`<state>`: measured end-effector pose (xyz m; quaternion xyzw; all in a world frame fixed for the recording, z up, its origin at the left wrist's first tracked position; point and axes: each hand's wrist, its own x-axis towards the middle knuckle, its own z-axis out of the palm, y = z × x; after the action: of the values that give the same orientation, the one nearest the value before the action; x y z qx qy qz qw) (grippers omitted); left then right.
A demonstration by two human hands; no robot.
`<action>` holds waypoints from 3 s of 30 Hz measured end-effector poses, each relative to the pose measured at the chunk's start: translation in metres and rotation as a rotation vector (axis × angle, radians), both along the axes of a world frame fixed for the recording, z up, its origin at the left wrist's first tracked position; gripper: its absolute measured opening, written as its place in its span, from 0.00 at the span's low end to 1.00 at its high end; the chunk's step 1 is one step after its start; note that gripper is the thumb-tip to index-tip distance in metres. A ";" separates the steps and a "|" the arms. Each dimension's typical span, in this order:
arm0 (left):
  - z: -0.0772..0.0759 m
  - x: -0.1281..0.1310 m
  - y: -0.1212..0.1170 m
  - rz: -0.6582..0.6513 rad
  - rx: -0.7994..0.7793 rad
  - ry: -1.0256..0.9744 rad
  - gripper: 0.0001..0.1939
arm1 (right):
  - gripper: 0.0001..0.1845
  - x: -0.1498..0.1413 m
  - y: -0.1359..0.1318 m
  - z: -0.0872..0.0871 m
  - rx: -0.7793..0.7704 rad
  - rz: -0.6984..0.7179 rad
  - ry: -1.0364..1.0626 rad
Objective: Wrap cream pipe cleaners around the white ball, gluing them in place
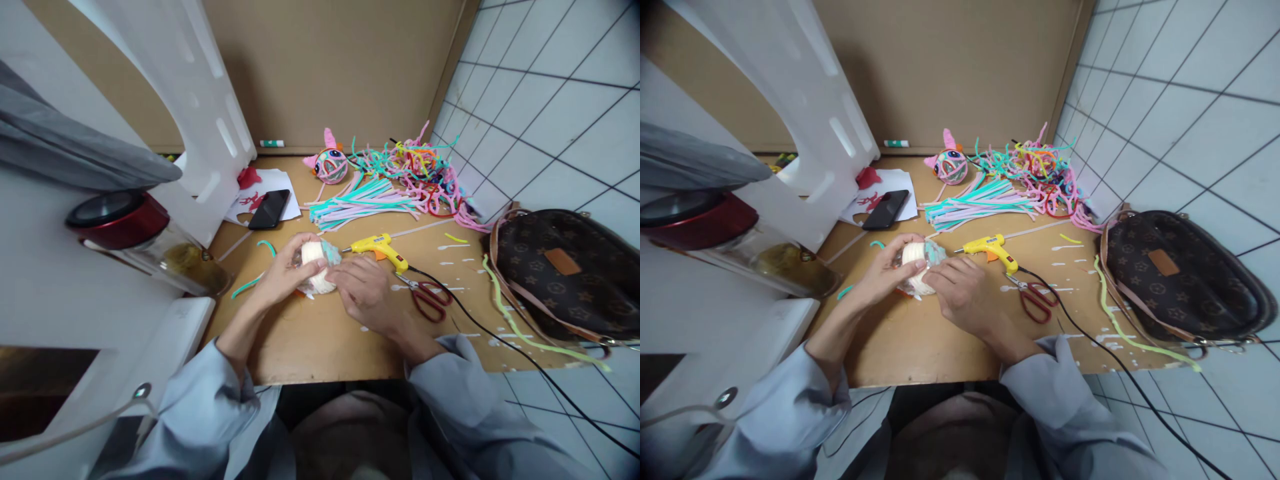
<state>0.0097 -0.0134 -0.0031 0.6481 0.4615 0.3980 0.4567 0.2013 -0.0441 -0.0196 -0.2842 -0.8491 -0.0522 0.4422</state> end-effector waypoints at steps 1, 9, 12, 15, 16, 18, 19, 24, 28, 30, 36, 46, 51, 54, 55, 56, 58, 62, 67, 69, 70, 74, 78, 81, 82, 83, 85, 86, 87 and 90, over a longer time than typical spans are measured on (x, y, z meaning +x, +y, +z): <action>0.000 0.000 0.000 0.003 -0.004 0.004 0.25 | 0.14 0.000 0.000 0.000 -0.003 -0.002 -0.001; 0.000 0.001 0.001 0.002 -0.027 -0.006 0.26 | 0.14 0.001 0.000 -0.002 -0.013 0.009 -0.017; 0.000 0.001 0.001 0.010 -0.024 0.002 0.27 | 0.14 0.000 0.000 -0.002 0.001 0.001 -0.016; -0.001 0.000 0.002 0.020 -0.016 0.025 0.28 | 0.14 0.000 0.000 -0.002 0.010 0.001 -0.007; -0.002 0.000 0.002 0.024 0.001 0.039 0.28 | 0.14 0.000 0.000 -0.002 0.008 0.002 -0.005; -0.003 -0.001 0.003 0.030 0.074 0.078 0.26 | 0.14 0.000 0.000 -0.001 -0.002 0.005 -0.005; -0.004 -0.001 0.004 0.030 0.126 0.102 0.25 | 0.14 0.000 0.000 -0.001 -0.007 0.007 -0.007; -0.003 -0.005 0.007 0.008 0.362 0.259 0.19 | 0.13 -0.001 0.001 0.000 0.017 0.000 0.010; -0.001 -0.007 0.006 0.006 0.480 0.337 0.18 | 0.12 -0.001 0.002 -0.001 0.020 -0.001 0.020; -0.001 -0.007 0.005 0.007 0.488 0.334 0.19 | 0.12 -0.001 0.002 -0.002 0.017 0.001 0.019; -0.002 -0.006 0.003 0.014 0.456 0.295 0.19 | 0.13 -0.001 0.001 -0.001 -0.002 0.001 0.013; -0.003 -0.005 0.002 0.020 0.388 0.234 0.21 | 0.13 0.000 0.002 -0.002 -0.020 -0.001 0.002; -0.007 -0.006 0.004 0.003 0.413 0.192 0.23 | 0.14 0.000 0.002 -0.002 -0.045 0.017 0.000; -0.007 -0.007 0.005 -0.005 0.407 0.222 0.23 | 0.15 0.000 0.002 -0.002 -0.042 0.017 0.009; -0.007 -0.008 0.005 -0.011 0.411 0.229 0.22 | 0.15 0.000 0.002 -0.002 -0.041 0.014 0.008; -0.007 -0.008 0.005 -0.016 0.417 0.232 0.21 | 0.15 -0.001 0.002 -0.003 -0.040 0.009 0.007; -0.007 -0.009 0.006 -0.026 0.431 0.230 0.20 | 0.15 -0.001 0.001 -0.002 -0.037 0.001 0.001; -0.006 -0.009 0.006 -0.039 0.437 0.231 0.19 | 0.14 -0.001 0.001 -0.001 -0.008 -0.011 -0.002; -0.006 -0.010 0.008 -0.070 0.470 0.252 0.20 | 0.14 -0.001 0.002 -0.002 -0.013 -0.002 0.001; -0.006 -0.010 0.008 -0.093 0.482 0.272 0.21 | 0.13 0.000 0.003 -0.004 -0.034 -0.002 -0.003; -0.006 -0.011 0.008 -0.105 0.488 0.282 0.21 | 0.13 0.000 0.003 -0.005 -0.042 -0.002 -0.003; -0.006 -0.014 0.006 -0.156 0.496 0.294 0.24 | 0.14 0.000 0.003 -0.006 -0.052 0.006 0.005; -0.007 -0.018 0.007 -0.208 0.471 0.306 0.30 | 0.14 0.000 0.003 -0.002 -0.058 0.009 0.016; -0.009 -0.021 0.012 -0.231 0.497 0.319 0.40 | 0.14 0.000 0.003 -0.001 -0.045 0.015 0.038; -0.010 -0.022 0.013 -0.235 0.501 0.325 0.42 | 0.14 0.000 0.003 -0.001 -0.043 0.017 0.043; -0.011 -0.022 0.013 -0.238 0.508 0.331 0.43 | 0.15 0.000 0.003 -0.001 -0.045 0.017 0.044; -0.012 -0.023 0.014 -0.244 0.525 0.343 0.42 | 0.15 0.000 0.003 -0.001 -0.051 0.016 0.040; -0.011 -0.023 0.013 -0.246 0.537 0.349 0.41 | 0.16 0.000 0.003 -0.002 -0.055 0.015 0.040; -0.011 -0.023 0.013 -0.247 0.550 0.354 0.40 | 0.16 0.000 0.003 -0.002 -0.058 0.016 0.040; -0.010 -0.021 0.010 -0.238 0.564 0.380 0.37 | 0.15 0.000 0.004 -0.003 -0.070 0.025 0.045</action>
<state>-0.0117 -0.0033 -0.0128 0.8602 0.3316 0.3262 0.2089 0.2018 -0.0402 -0.0231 -0.2900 -0.8437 -0.0105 0.4516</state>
